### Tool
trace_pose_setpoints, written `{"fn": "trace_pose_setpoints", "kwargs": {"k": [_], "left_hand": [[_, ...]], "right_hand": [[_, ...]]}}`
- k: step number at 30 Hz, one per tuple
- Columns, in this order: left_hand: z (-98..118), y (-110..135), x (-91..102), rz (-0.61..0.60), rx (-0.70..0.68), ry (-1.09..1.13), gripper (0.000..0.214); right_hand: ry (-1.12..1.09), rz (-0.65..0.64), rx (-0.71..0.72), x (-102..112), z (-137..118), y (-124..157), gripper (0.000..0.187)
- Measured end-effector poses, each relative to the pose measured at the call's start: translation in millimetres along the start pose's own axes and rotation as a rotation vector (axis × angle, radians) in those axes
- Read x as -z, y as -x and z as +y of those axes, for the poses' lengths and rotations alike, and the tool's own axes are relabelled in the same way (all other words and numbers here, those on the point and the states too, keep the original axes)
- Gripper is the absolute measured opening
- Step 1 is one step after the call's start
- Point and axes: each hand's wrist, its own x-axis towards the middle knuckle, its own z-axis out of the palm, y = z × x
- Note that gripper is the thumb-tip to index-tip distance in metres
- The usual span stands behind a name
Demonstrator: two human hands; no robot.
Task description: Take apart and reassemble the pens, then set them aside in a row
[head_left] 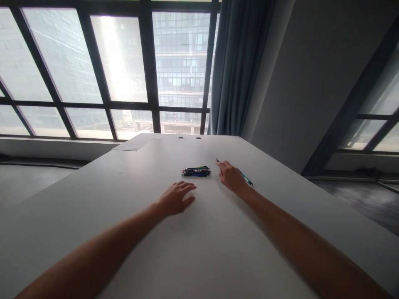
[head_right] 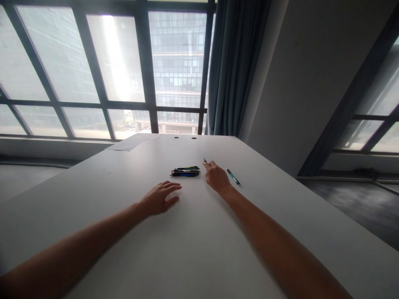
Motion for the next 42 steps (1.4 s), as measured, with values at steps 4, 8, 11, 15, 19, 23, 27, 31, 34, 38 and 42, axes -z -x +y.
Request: {"fn": "trace_pose_setpoints", "kwargs": {"k": [4, 8, 11, 15, 19, 23, 27, 31, 34, 38, 42], "left_hand": [[-2.2, -1.4, -1.0, -0.041, 0.028, -0.012, 0.036], [-1.9, -3.4, -0.5, -0.061, 0.018, -0.016, 0.032], [-1.6, -4.0, -0.1, -0.061, 0.022, -0.017, 0.030], [-2.0, -3.7, -0.2, -0.060, 0.024, -0.009, 0.030], [-1.5, -3.6, 0.6, -0.064, 0.036, -0.010, 0.030], [-0.9, -3.8, 2.1, -0.084, 0.050, -0.017, 0.030], [-1.3, -3.7, 2.1, -0.085, 0.043, -0.020, 0.030], [-1.2, -3.7, 2.1, -0.082, 0.040, -0.015, 0.030], [-0.9, -3.6, 2.6, -0.086, 0.029, -0.011, 0.032], [-0.9, -3.4, 2.7, -0.071, 0.028, 0.000, 0.032], [-0.6, -3.4, 2.8, -0.067, 0.026, 0.016, 0.032]], "right_hand": [[0.020, -0.006, -0.149, -7.2, 36.5, -3.5, 0.039], [0.057, -0.037, -0.267, -17.9, 64.7, -0.4, 0.037], [0.091, -0.070, -0.279, -24.4, 75.8, 2.2, 0.032], [0.149, -0.093, -0.245, -32.4, 81.4, 4.0, 0.025], [0.204, -0.097, -0.219, -36.5, 84.2, 3.6, 0.018], [0.228, -0.021, -0.255, -31.4, 95.8, 2.2, 0.020], [0.166, 0.071, -0.373, -26.0, 120.2, 5.4, 0.021], [0.014, 0.073, -0.523, -28.2, 141.1, 11.7, 0.016], [-0.059, 0.060, -0.577, -31.7, 146.8, 14.1, 0.012], [-0.097, 0.031, -0.623, -34.8, 144.7, 13.5, 0.016], [-0.107, 0.011, -0.627, -36.0, 141.0, 12.3, 0.021]]}}
